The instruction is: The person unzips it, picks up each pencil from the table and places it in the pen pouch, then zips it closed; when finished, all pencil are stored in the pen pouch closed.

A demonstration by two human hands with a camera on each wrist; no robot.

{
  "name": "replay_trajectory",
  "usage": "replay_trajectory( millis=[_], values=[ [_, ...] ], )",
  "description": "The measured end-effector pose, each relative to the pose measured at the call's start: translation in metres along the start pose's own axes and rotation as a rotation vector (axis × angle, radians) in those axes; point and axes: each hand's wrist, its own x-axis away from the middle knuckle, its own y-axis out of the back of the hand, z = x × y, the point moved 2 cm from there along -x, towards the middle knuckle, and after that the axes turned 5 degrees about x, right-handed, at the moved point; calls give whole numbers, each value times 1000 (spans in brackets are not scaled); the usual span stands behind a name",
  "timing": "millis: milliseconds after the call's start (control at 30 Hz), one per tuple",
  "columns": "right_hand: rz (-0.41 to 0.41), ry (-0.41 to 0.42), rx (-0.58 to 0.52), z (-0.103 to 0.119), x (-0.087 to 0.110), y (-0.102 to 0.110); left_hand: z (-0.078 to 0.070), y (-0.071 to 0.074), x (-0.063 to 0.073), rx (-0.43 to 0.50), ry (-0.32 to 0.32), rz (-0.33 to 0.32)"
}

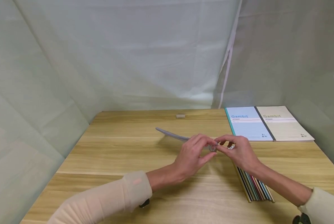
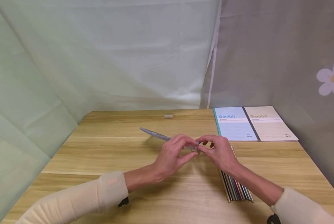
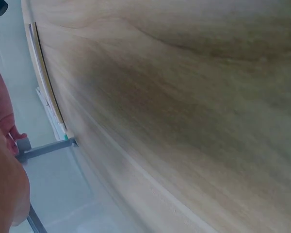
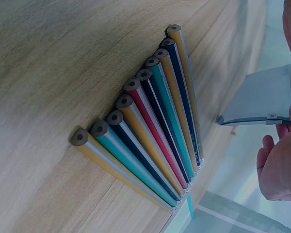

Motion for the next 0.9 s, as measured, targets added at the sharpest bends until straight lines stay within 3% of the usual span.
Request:
replay_trajectory(
  millis=[167,400,733,900],
  values=[
    [-4,11,-4,0,-1,0,1,-1,-1,18,14,-10],
    [6,-40,17,-1,0,3,0,-1,-2,79,58,-21],
    [-7,-34,9,-1,2,7,-2,4,-5,261,213,-55],
    [-18,-9,8,-2,4,8,-2,8,-8,382,339,-74]
  ],
)
